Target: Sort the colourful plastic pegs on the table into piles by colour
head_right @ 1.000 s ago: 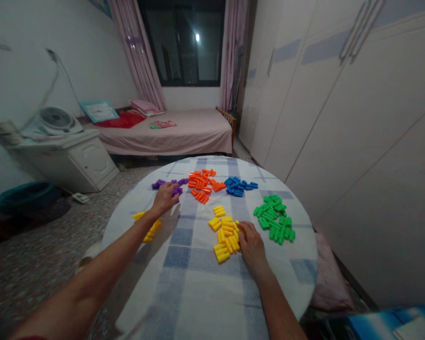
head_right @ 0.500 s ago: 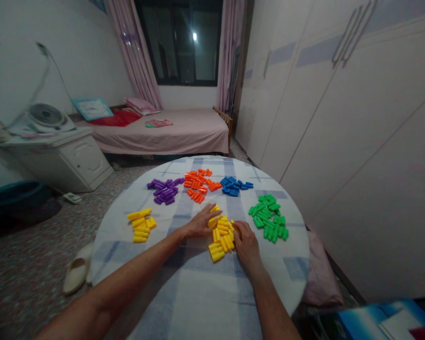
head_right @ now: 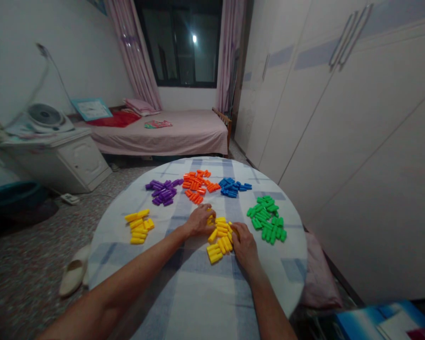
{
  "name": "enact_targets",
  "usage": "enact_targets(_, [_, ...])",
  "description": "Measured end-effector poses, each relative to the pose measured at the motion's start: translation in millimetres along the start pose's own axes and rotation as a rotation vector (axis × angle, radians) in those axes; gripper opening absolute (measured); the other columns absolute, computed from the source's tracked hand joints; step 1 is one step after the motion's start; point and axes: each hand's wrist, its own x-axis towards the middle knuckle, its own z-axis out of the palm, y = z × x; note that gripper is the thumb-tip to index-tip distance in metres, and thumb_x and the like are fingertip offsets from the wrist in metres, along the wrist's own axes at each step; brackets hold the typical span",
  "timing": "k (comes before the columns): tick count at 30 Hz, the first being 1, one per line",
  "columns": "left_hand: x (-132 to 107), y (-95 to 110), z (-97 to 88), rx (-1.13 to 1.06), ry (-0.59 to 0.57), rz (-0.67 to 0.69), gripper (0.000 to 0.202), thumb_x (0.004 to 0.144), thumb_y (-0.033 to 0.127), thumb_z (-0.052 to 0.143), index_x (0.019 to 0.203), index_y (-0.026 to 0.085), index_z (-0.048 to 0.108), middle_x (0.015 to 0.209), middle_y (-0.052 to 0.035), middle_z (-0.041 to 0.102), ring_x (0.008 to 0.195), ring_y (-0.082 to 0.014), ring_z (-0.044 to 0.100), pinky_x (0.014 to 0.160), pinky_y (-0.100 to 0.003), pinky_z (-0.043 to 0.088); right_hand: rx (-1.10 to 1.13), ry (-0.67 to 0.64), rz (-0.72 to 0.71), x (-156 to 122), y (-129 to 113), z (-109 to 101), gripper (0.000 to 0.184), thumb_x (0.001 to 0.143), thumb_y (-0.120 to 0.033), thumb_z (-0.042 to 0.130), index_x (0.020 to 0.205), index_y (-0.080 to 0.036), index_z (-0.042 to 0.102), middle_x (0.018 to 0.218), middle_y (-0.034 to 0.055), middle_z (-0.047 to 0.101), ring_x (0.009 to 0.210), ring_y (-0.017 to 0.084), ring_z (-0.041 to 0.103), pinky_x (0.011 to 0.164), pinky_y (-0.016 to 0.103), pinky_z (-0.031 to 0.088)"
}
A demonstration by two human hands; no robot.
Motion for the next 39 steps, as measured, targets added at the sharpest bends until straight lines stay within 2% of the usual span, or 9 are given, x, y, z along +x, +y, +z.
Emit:
enact_targets(4, [-15.3,4.8,1.3,0.054,0.049,-0.055,0.021,0.076,0.028,0.057,0.095,0.019,0.062,0.103,-0.0087,0.058,0.100,-0.0250,0.050,0.084,-0.036,0.045,0.003,0.001,0.005,-0.4,-2.0,-0.9,0.027,0.085,-0.024,0.040,0.101,-0.019,0.061,0.110,0.0075,0.060,0.104,0.019,0.057,0.095,0.036,0.044])
enact_targets(10, [-67.3,3.1,-5.8,0.069,0.119,-0.082,0.016,0.079,0.021,0.052,0.093,0.017,0.060,0.102,-0.0084,0.059,0.100,-0.0227,0.050,0.090,-0.036,0.042,0.013,-0.002,0.005,-1.3,0.6,0.2,0.027,0.085,-0.024,0.041,0.103,-0.019,0.061,0.111,0.0072,0.060,0.105,0.018,0.056,0.097,0.036,0.042])
enact_targets(13, [-97.6,-0.7,-13.5,0.118,0.153,-0.109,0.014,0.080,0.020,0.051,0.091,0.018,0.060,0.104,-0.0090,0.059,0.101,-0.0238,0.051,0.097,-0.041,0.038,0.013,0.007,0.002,-1.2,2.2,1.6,0.027,0.085,-0.022,0.040,0.102,-0.019,0.062,0.109,0.0075,0.060,0.105,0.018,0.056,0.097,0.036,0.043])
enact_targets(17, [-133.0,-10.0,-23.0,0.218,0.196,-0.146,0.013,0.082,0.022,0.051,0.091,0.020,0.060,0.111,-0.0085,0.060,0.106,-0.0261,0.051,0.107,-0.054,0.025,0.011,0.015,-0.003,-1.0,0.6,2.0,0.027,0.085,-0.022,0.040,0.100,-0.019,0.062,0.109,0.0081,0.061,0.104,0.019,0.056,0.096,0.036,0.043])
enact_targets(21, [-154.7,-23.4,-29.3,0.291,0.229,-0.184,0.014,0.082,0.022,0.051,0.091,0.020,0.061,0.113,-0.0093,0.060,0.117,-0.0293,0.047,0.106,-0.055,0.026,0.015,0.021,-0.006,-0.8,-1.7,1.2,0.026,0.084,-0.021,0.041,0.099,-0.020,0.062,0.108,0.0074,0.061,0.104,0.019,0.056,0.096,0.037,0.043])
enact_targets(29, [-157.7,-45.3,-29.6,0.379,0.270,-0.251,0.016,0.084,0.019,0.049,0.093,0.019,0.063,0.114,-0.0098,0.062,0.122,-0.0322,0.045,0.104,-0.056,0.029,0.006,0.018,-0.008,-0.4,-2.3,1.1,0.027,0.084,-0.021,0.040,0.100,-0.019,0.062,0.107,0.0078,0.061,0.103,0.019,0.056,0.096,0.037,0.043])
enact_targets(34, [-156.8,-59.0,-27.0,0.347,0.356,-0.288,0.018,0.085,0.019,0.046,0.092,0.019,0.063,0.112,-0.0108,0.063,0.121,-0.0330,0.045,0.101,-0.056,0.034,0.013,0.029,-0.002,-0.2,-3.2,1.0,0.027,0.083,-0.020,0.040,0.099,-0.019,0.062,0.107,0.0073,0.061,0.103,0.018,0.056,0.096,0.037,0.044])
enact_targets(37, [-149.3,-52.9,-26.8,0.181,0.395,-0.228,0.019,0.084,0.020,0.048,0.095,0.019,0.063,0.112,-0.0105,0.062,0.121,-0.0304,0.047,0.100,-0.052,0.039,0.027,0.021,0.005,-0.3,-3.5,0.7,0.027,0.083,-0.021,0.041,0.099,-0.019,0.062,0.108,0.0073,0.061,0.103,0.018,0.056,0.096,0.037,0.044])
enact_targets(39, [-139.0,-37.7,-26.6,0.025,0.352,-0.173,0.021,0.084,0.020,0.048,0.100,0.019,0.061,0.114,-0.0107,0.061,0.118,-0.0270,0.050,0.100,-0.047,0.043,0.034,0.016,0.013,-0.4,-3.0,0.5,0.027,0.084,-0.022,0.040,0.100,-0.020,0.062,0.108,0.0072,0.061,0.103,0.018,0.056,0.096,0.037,0.044])
